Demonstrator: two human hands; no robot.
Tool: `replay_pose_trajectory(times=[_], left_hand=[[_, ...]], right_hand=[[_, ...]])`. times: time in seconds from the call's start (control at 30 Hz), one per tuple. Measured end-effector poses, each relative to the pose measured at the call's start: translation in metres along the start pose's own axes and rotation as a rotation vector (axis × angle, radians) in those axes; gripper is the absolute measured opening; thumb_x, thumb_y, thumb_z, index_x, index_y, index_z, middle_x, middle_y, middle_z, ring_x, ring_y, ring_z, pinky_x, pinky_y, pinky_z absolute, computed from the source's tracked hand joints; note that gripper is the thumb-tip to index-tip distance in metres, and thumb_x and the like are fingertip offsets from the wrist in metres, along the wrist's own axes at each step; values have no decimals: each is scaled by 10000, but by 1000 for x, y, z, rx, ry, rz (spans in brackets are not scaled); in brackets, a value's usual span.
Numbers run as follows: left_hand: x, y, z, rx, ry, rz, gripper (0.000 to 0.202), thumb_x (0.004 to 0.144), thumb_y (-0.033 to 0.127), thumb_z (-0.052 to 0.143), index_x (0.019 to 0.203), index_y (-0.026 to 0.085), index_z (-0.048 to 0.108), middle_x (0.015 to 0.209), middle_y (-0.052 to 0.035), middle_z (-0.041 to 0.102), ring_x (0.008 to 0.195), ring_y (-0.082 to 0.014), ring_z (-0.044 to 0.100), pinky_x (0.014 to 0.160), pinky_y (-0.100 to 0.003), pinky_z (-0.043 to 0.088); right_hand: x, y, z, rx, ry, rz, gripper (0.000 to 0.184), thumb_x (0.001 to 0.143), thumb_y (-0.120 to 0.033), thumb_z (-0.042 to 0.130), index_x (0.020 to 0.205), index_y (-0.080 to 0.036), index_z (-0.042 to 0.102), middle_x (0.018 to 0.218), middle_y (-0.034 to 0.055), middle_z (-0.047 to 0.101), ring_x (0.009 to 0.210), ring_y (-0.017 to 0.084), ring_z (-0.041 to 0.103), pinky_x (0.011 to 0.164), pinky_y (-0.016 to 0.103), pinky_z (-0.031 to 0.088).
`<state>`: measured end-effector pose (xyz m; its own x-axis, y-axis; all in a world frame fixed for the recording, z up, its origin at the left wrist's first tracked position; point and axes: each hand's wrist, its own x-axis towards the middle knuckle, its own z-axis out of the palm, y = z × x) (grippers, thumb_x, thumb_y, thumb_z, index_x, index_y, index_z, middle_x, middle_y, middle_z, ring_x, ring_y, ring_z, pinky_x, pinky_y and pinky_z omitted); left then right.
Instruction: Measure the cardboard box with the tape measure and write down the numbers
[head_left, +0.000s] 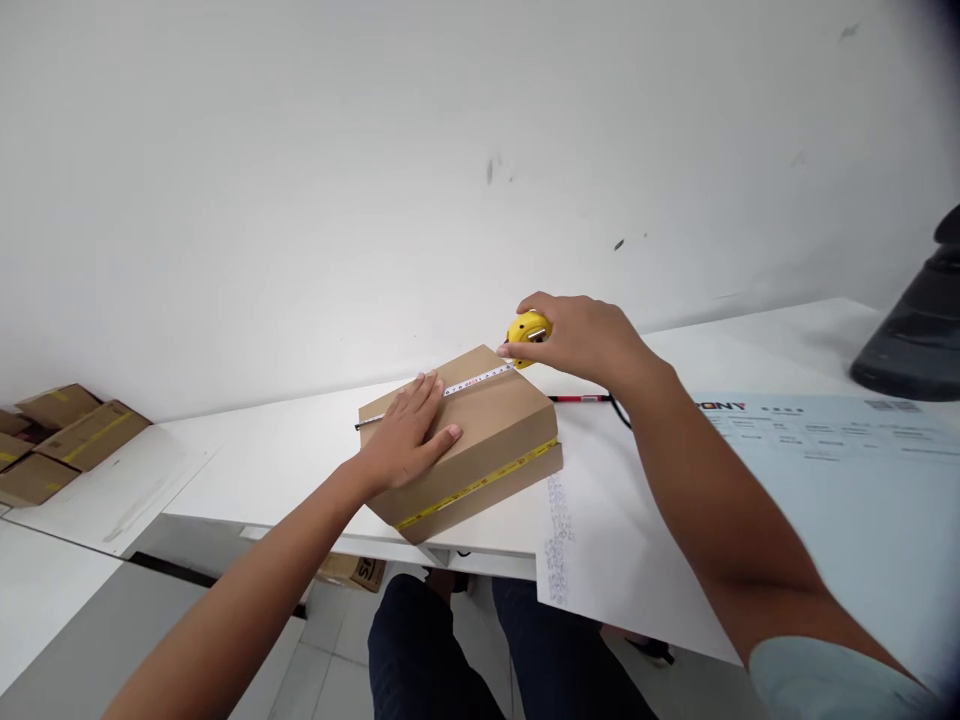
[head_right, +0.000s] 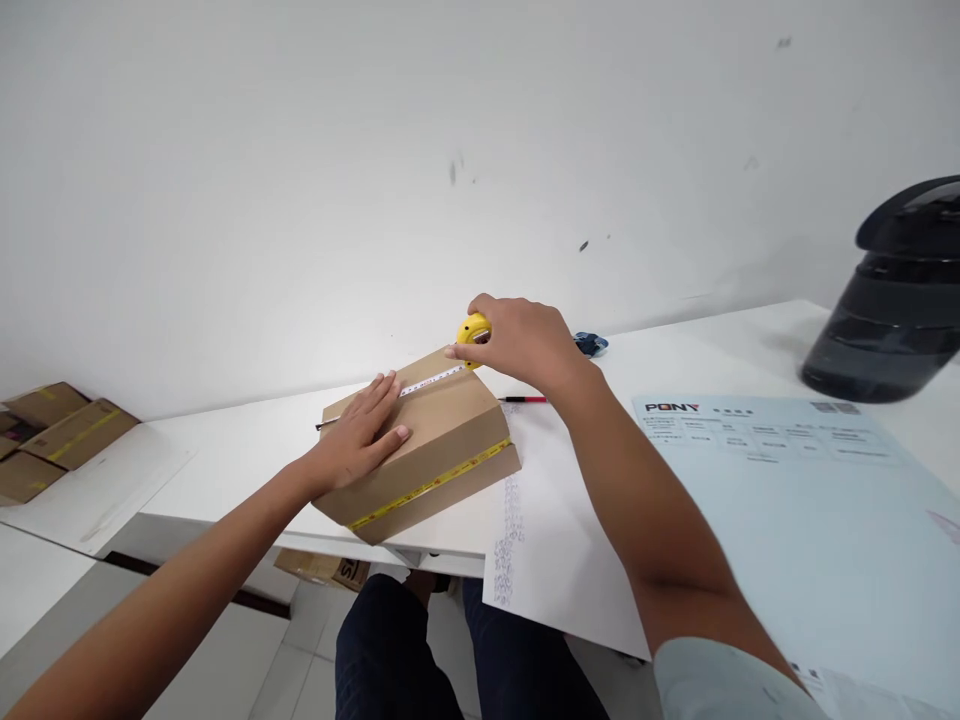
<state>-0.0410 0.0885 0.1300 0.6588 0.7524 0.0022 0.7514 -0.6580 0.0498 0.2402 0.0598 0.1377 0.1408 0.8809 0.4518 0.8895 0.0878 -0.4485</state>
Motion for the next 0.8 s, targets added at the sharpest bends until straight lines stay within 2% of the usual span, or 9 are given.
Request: replay_pose_trajectory(times=[0.17,0.3,0.37,0.5,0.57,0.7,0.8], left_hand=[[-4,4,5,41,49,-72,949,962,742,246,1648,122,35,1713,-118,-83,1579,-275,-144,1289,-531,-45],[-8,11,6,35,12,-139,972,953,755,217,1646,104,13,1707,-110,-119,1570,-266,-180,1288,-526,-46],[-8,12,4,36,-24,-158,978,948,759,215,1644,90,57,1705,-111,-118,1573,-266,-176,1288,-520,-41],[-4,9,2,-3,-100,-160,948,957,740,165,1642,86,113,1716,-109,-9,1599,-248,-55,1298,-480,-2],[-1,6,1,-42,-127,-152,909,968,716,112,1645,110,123,1717,-94,67,1603,-232,20,1302,-471,40],[3,-1,4,-103,-82,-139,810,991,673,104,1635,194,214,1709,-55,150,1600,-225,94,1298,-509,97],[4,-5,7,-176,12,-118,717,1007,628,205,1575,227,383,1679,-44,286,1579,-232,219,1295,-499,163]], right_hand=[[-23,-18,-13,-51,43,-101,500,886,-579,584,1270,-261,630,1049,63,772,868,264,681,641,313,381],[-45,-30,-20,-96,-16,-153,493,910,-550,567,1302,-253,608,1008,74,775,795,261,686,606,304,380],[-57,-40,-23,-137,-96,-167,484,923,-529,558,1294,-223,606,944,90,771,756,264,683,581,300,361],[-80,-64,-22,-164,-324,-303,401,937,-474,571,1206,-184,637,855,93,753,742,261,684,560,296,320],[-87,-74,-19,-140,-384,-385,336,952,-423,563,1179,-188,644,856,80,749,743,243,682,555,290,300],[-92,-85,-15,-120,-391,-437,242,966,-309,512,1112,-182,658,827,68,737,710,213,656,547,284,266],[-96,-86,-17,-147,-363,-435,201,958,-270,486,979,-183,667,750,49,707,620,186,600,527,284,228]])
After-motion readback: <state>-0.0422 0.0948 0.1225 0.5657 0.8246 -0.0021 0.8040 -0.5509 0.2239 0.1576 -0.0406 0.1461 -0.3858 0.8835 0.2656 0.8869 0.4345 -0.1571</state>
